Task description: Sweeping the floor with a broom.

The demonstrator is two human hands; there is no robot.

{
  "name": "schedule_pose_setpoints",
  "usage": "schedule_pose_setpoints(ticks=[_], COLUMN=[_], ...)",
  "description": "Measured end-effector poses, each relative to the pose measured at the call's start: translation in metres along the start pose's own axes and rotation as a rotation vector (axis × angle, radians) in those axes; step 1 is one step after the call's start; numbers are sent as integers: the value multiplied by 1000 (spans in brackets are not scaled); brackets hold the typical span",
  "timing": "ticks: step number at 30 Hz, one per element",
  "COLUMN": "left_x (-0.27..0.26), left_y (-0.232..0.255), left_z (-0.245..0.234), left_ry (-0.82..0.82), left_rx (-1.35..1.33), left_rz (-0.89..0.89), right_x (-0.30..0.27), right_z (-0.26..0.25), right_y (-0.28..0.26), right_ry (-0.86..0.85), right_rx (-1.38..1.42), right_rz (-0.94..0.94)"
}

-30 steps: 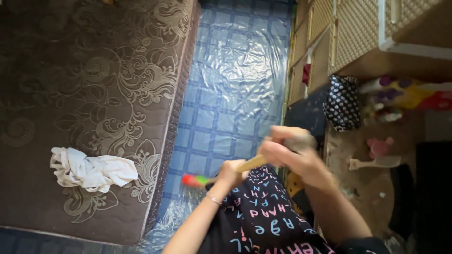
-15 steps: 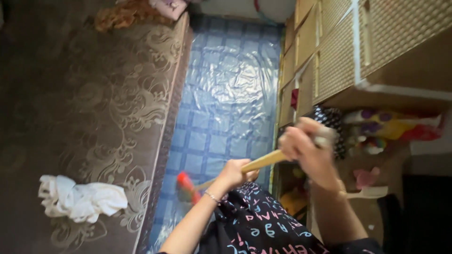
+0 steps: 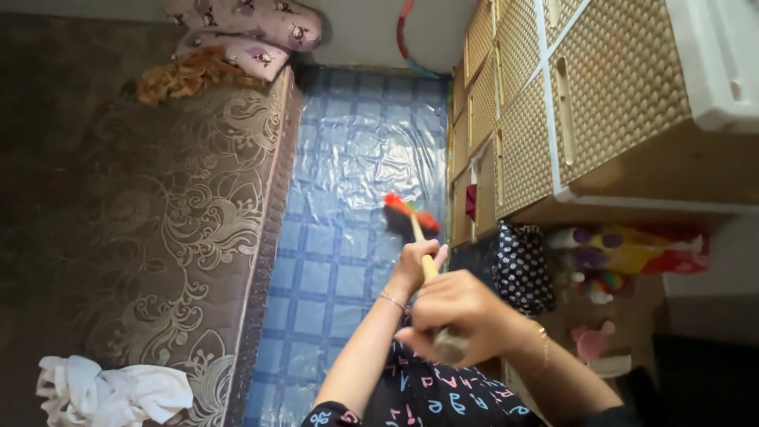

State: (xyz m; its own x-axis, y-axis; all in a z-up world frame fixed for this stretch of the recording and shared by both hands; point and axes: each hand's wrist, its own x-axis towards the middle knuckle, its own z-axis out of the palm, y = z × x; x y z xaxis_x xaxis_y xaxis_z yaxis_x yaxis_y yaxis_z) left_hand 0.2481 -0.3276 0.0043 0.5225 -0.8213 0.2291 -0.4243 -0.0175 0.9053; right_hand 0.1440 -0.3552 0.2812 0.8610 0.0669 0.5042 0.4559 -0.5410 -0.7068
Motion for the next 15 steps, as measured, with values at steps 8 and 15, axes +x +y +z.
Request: schedule_pose_setpoints(ticks=[8,15], left_x=[-36,-113], left_y=[1,-77], left_z=[-30,-36], left_ry=[-127,-150], left_rx=[129,259], left_rz=[-23,-416], right_x=[-11,-36], right_z=[-36,25], right_y=[50,140], right_ry=[262,398], right_rx=[375,742], right_rz=[359,614])
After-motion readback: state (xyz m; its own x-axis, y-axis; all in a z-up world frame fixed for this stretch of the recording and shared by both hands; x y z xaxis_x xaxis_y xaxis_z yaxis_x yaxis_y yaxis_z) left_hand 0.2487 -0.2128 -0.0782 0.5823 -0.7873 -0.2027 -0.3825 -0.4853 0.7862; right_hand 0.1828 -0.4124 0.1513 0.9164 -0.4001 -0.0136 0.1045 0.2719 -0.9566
